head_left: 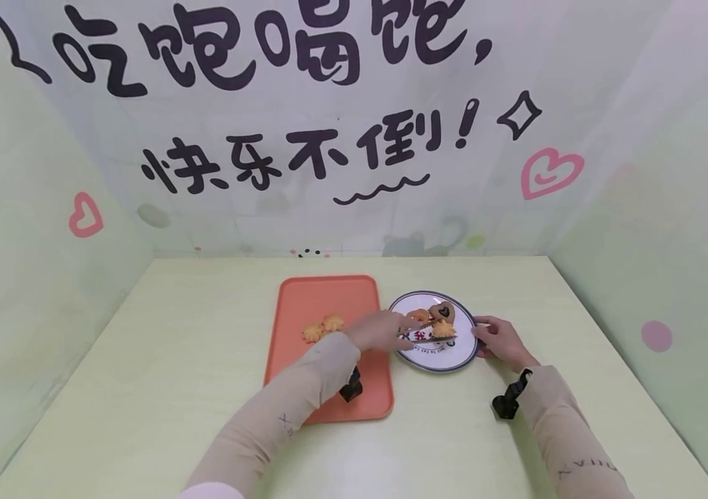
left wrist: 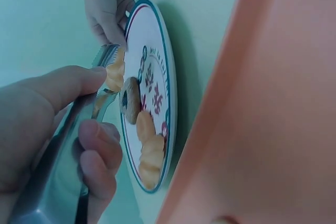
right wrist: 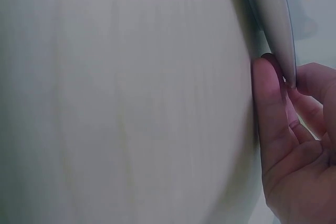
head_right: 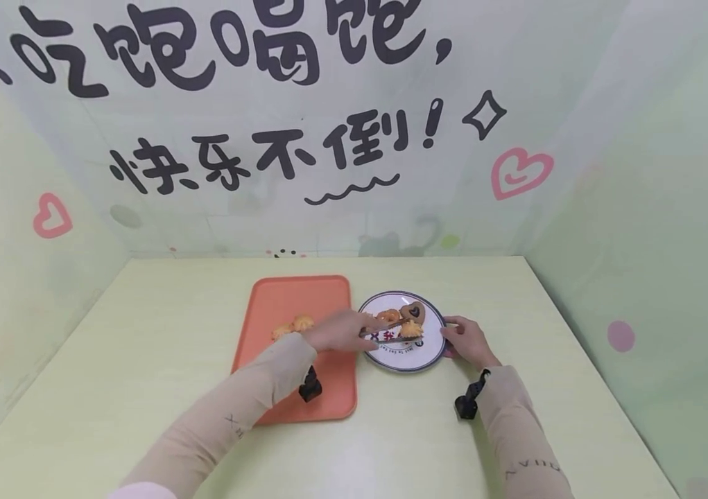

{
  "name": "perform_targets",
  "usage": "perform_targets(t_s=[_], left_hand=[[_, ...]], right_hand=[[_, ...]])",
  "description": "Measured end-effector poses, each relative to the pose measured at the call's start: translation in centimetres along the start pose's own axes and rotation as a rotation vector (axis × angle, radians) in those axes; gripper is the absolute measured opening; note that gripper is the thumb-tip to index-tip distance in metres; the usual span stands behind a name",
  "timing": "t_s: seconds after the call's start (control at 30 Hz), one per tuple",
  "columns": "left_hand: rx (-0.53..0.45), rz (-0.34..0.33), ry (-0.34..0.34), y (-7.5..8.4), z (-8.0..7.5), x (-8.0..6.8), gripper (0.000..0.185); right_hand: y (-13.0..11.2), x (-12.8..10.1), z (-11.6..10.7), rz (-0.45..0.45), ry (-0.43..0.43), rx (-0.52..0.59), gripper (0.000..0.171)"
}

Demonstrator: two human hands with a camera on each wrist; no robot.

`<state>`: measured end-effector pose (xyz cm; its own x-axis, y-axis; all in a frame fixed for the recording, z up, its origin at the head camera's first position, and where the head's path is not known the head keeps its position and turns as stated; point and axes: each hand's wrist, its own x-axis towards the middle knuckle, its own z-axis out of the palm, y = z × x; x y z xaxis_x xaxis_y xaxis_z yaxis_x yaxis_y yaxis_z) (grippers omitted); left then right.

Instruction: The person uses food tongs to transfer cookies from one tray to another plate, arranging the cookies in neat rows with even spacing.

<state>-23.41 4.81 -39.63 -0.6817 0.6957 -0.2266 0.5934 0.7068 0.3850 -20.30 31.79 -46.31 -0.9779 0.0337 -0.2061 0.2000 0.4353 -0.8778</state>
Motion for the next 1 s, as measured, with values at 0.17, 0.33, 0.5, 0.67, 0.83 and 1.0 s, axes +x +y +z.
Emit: perform_targets(t_s=[0.17, 0.33, 0.5, 0.67, 0.83, 1.0], left_hand=[[-0.032, 0.014, 0.004, 0.8, 0.4, 0.4, 0.048], [0.002, 0.021, 0.017, 1.3, 0.8, 0.9, 0.046], [0.005, 0.037, 0.012, 1.5, 1.7, 1.2, 0.045], [-0.016, 0.046, 0.017, 1.6, 2.3, 1.6, 0.045], [-0.053, -0.008, 0.014, 1.7, 2.7, 1.9, 0.046], [-0.049, -0.042, 0.014, 1.8, 2.7, 2.0, 0.047]], right_hand=[[-0.1, 0.2, 0.0, -0.016, -0.011, -0.001, 0.044], [-0.2, 0.2, -0.1, -0.023, -0.012, 0.004, 0.043], [0.1, 0.1, -0.1, -0.016, -0.005, 0.006, 0.043], [0.2, 0.1, -0.1, 0.009, 0.000, 0.002, 0.043], [0.2, 0.1, 0.0, 0.013, -0.001, 0.000, 0.044], [0.1, 0.1, -0.1, 0.000, -0.004, 0.010, 0.044]])
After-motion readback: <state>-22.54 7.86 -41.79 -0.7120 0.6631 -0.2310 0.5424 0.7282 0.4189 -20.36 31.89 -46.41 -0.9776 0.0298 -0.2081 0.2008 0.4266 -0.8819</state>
